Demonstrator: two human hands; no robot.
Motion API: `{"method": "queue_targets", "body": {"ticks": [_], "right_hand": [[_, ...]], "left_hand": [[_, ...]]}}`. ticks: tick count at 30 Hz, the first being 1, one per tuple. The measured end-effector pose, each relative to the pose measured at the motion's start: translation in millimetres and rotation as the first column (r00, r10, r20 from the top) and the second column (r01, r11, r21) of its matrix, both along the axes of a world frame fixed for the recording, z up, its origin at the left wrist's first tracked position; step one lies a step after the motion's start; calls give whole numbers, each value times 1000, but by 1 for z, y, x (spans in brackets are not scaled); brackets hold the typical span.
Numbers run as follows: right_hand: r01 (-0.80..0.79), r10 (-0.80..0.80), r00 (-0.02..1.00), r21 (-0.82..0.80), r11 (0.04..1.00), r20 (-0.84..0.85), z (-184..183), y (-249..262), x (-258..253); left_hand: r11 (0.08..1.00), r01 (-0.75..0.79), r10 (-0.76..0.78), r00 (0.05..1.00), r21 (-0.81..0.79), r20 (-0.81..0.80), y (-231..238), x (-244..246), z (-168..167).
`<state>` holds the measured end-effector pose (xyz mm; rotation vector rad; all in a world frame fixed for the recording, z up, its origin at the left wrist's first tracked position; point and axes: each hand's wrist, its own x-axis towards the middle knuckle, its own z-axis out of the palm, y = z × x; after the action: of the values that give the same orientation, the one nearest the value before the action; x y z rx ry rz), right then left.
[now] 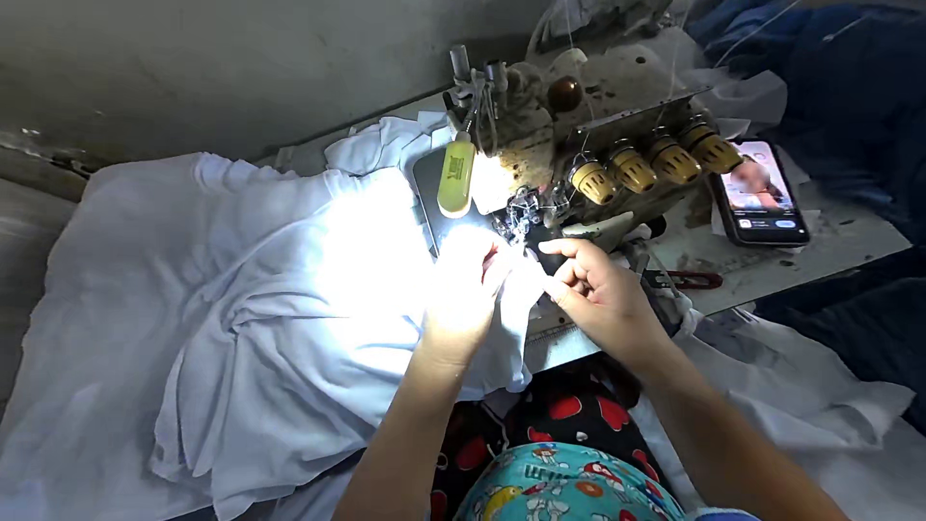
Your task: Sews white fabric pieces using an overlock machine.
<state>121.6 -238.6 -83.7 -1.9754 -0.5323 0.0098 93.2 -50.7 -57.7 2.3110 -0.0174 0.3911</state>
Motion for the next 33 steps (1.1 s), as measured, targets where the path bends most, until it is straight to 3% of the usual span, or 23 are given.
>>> {"method": "queue_targets", "body": {"ticks": [3, 6, 8, 11, 15, 20, 26, 33], "right_hand": [[-2, 2, 1000, 25, 1000, 14, -8, -3, -6], [24, -26, 999, 61, 998, 30, -15, 3, -16], [53, -59, 997, 95, 994, 58, -19, 6, -22], [40, -57, 994, 181, 983, 92, -18, 6, -28], [-75, 79, 997, 305, 949, -3, -11, 4, -29], [-155, 182, 982, 354, 922, -43, -6, 4, -31], [-155, 169, 986, 377, 913, -5, -2, -1, -30], [-204, 202, 978, 367, 908, 43, -2, -2, -29]], "left_hand": [[991, -39, 44, 998, 126, -38, -7, -14, 3], [953, -142, 132, 990, 268, 55, -17, -28, 2], [952, -132, 108, 989, 275, 99, -15, -32, 0], [987, -8, -5, 997, 159, 76, -12, -42, 9], [988, 107, -117, 990, 113, 81, -11, -55, 22], [990, 126, -124, 992, 66, -29, -2, -57, 24], [959, 81, -90, 996, -272, -20, 1, -56, 27], [931, 14, -30, 999, -366, -36, 3, -57, 24]]}}
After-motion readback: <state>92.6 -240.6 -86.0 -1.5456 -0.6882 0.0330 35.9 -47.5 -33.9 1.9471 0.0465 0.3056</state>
